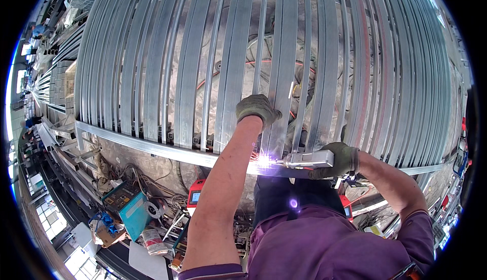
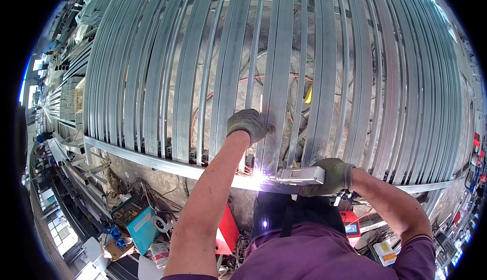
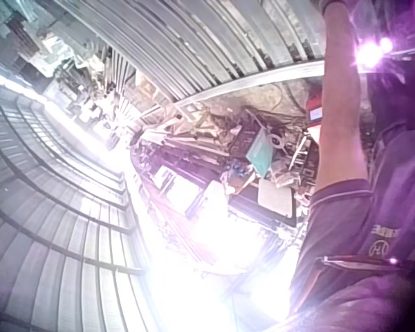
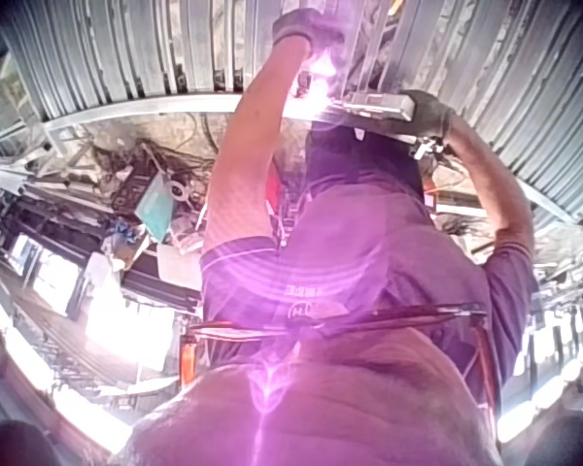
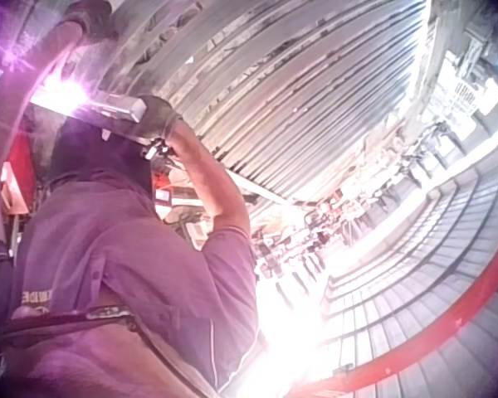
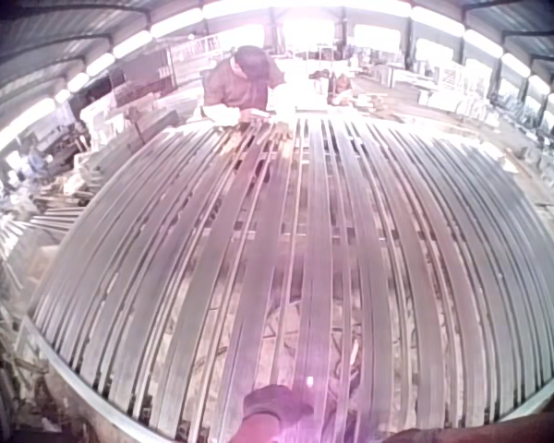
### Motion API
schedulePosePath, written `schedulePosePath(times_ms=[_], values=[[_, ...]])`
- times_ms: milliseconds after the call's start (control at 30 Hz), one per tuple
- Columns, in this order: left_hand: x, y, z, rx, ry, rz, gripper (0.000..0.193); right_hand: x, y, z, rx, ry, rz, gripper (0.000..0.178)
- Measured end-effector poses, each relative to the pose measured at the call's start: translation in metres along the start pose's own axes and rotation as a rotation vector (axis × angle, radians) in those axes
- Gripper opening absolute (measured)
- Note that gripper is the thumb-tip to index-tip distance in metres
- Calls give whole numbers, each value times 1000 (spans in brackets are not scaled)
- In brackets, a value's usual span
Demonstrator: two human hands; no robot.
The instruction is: The person welds a horizontal metal bar to a vertical slatted metal frame using a handheld welding tool. They move along the frame, applying welds at multiple points while holding the bar in place with their left hand.
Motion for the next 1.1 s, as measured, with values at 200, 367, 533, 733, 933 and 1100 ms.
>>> schedulePosePath(times_ms=[200, 367, 533, 733, 933, 1100], values=[[-4, 0, 2, -22, -4, 3, 70, -2, 2, 3, 19, 32, -52, 69], [-1, -1, -1, -16, 18, 12, 70, 0, 9, 2, 28, 31, -57, 71], [-1, -2, -2, -27, 12, 1, 71, 2, 13, -2, 6, 7, -31, 74], [-2, -1, 0, -23, 22, -1, 71, 3, 20, 0, 10, 18, -66, 73], [0, -2, -3, -26, 10, 6, 72, 1, 16, 4, 44, -20, -84, 73], [-2, 0, -1, -21, 10, -13, 71, -2, 13, 5, 36, 19, -69, 70]])
Point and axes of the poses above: each hand's wrist, its own z-axis away from the middle knuckle, its own x-axis out of the palm, y = z × x, the point moved 7 cm from there along -z, towards the middle knuckle, and after that the axes turned 4 degrees about -z, right-handed, at the moved point
